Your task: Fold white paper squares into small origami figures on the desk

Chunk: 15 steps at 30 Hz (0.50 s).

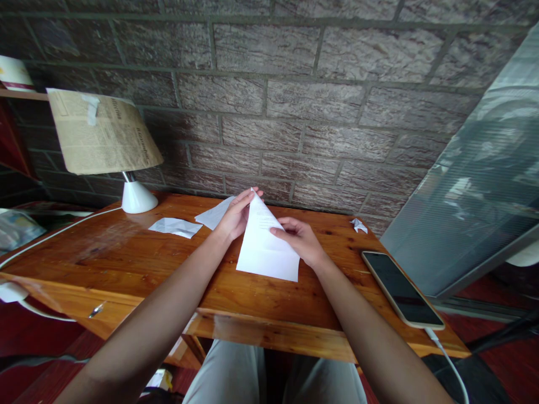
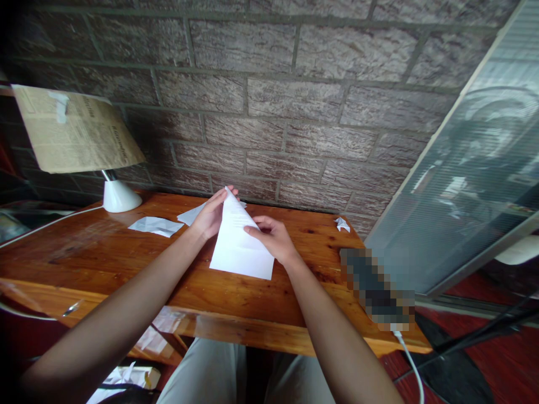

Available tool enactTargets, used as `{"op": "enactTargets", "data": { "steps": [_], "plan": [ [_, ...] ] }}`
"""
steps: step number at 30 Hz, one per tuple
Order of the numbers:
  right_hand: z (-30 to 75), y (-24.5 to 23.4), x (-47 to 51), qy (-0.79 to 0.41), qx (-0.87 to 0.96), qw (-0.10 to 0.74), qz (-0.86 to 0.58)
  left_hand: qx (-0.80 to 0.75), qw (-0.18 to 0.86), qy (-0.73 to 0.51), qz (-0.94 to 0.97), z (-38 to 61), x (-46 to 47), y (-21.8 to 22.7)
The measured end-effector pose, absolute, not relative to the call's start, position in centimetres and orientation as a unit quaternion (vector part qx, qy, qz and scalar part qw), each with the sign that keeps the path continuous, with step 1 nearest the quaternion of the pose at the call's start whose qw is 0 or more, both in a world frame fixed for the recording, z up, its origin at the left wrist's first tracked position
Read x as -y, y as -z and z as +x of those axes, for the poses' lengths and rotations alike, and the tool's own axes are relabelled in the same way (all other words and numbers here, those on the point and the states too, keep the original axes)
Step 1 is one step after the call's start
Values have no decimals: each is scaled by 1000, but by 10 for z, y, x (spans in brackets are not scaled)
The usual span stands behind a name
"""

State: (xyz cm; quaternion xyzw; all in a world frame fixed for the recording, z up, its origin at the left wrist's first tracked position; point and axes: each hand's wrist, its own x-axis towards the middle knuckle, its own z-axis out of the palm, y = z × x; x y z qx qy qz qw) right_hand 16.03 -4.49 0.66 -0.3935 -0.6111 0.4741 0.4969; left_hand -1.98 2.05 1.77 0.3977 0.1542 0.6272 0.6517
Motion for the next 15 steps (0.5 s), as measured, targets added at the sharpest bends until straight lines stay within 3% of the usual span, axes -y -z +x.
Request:
{"op": "enactTargets", "data": {
  "steps": [15],
  "plan": [
    [160, -3, 43, -480, 632, 476, -380, -178, 641, -646, 375, -18, -24, -15]
  ]
}}
